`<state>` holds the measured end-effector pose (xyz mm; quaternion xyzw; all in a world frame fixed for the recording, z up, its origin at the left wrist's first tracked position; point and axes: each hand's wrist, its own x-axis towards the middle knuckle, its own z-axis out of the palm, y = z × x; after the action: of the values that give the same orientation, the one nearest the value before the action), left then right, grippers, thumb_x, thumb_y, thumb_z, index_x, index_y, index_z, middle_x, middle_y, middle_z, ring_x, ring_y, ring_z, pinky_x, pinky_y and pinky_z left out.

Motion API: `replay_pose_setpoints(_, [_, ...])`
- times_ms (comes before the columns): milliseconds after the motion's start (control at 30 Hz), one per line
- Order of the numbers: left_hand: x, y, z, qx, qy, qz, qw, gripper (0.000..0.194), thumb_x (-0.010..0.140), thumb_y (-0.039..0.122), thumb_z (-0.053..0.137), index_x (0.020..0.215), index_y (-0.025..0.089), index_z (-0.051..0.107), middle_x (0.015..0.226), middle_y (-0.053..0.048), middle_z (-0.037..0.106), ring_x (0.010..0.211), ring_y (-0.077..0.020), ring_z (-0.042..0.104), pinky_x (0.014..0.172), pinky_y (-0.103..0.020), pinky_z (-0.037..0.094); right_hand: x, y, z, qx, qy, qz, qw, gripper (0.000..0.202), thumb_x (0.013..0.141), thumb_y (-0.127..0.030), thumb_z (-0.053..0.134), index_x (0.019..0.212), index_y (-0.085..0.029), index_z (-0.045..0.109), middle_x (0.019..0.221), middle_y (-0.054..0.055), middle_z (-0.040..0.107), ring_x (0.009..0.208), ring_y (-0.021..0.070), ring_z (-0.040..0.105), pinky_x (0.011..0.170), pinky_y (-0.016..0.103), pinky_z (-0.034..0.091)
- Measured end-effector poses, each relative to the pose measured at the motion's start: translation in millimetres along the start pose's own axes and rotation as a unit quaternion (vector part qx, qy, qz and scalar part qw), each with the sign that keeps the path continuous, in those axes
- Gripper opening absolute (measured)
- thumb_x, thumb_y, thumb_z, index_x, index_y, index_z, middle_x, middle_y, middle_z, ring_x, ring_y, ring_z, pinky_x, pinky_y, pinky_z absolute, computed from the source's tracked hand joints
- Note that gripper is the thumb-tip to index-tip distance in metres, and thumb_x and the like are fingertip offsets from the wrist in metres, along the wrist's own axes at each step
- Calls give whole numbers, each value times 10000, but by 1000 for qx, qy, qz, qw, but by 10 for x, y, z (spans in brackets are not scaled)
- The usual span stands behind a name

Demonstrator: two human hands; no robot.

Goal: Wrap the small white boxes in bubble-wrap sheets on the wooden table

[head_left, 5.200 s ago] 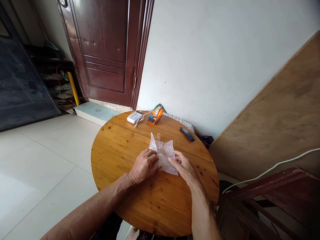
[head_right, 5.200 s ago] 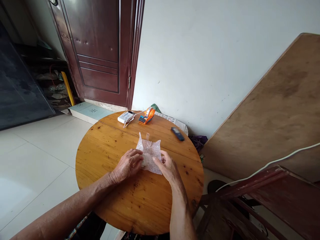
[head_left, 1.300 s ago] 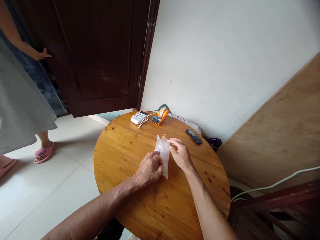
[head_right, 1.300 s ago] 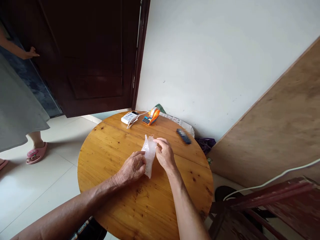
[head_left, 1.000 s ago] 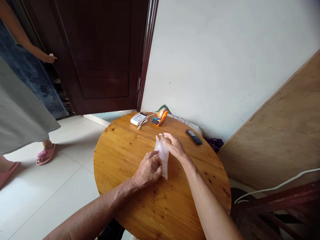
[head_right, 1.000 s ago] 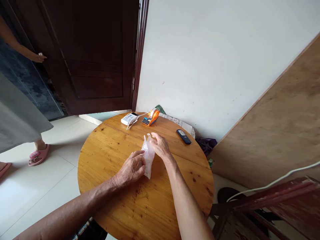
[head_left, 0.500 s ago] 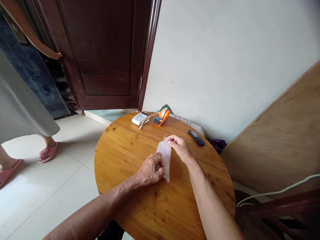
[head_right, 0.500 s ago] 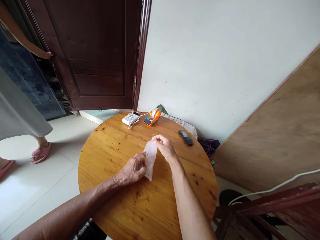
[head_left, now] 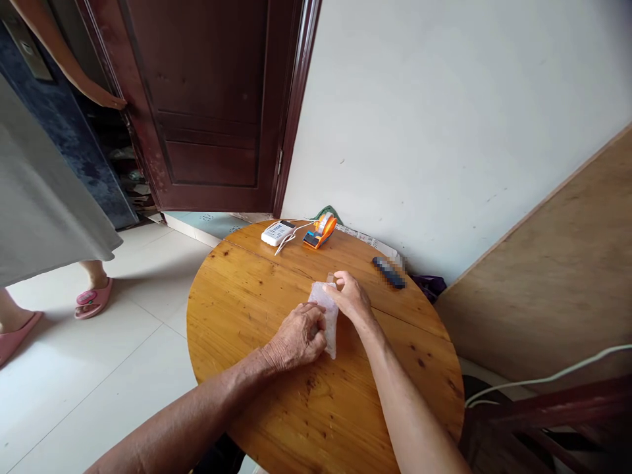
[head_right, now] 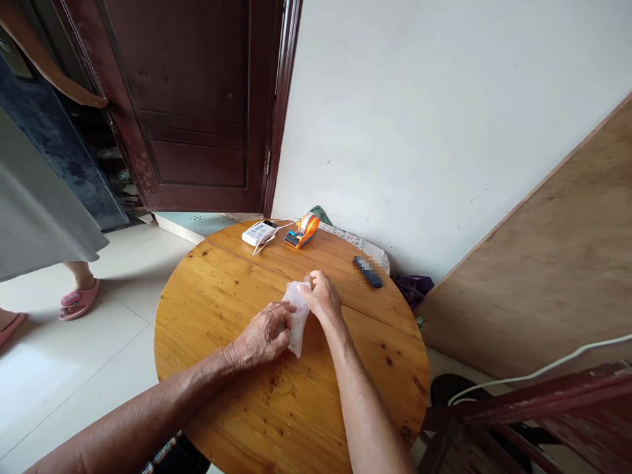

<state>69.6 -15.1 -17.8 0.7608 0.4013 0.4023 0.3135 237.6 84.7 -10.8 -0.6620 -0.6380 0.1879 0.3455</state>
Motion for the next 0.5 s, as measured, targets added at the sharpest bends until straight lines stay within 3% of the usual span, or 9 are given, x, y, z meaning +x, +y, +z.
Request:
replay_pose_setpoints(133, [-5, 11, -7, -2, 5, 5, 1000, 138, 677, 100, 520, 760, 205, 553, 1113, -94, 678, 1193, -253, 567, 1021, -384, 452, -12, 43, 29, 48, -23, 24, 998, 231, 570, -306, 715, 778, -221, 658, 615, -15, 658, 627, 192, 621, 589, 277, 444])
replay_pose_setpoints(267, [-10, -16, 6, 1, 1, -2, 1000, 139, 681, 109, 522, 770, 210, 552, 1136, -91, 673, 1197, -258, 563, 1036, -393, 442, -62, -19, 55, 146, -56, 17, 988, 260, 622, -330, 657, 843, -195, 674, 693, 14, 708, 636, 187, 639, 573, 275, 476])
replay_pose_setpoints(500, [-24, -19, 16, 21, 13, 15, 1000, 107, 695, 119, 529, 766, 193, 559, 1104, -85, 656, 1059, -246, 587, 965, -381, 460, -257, -268, -212, 258, -119, -1, 959, 274, 635, -425, 695, 747, -179, 646, 676, 14, 687, 624, 171, 601, 584, 266, 466])
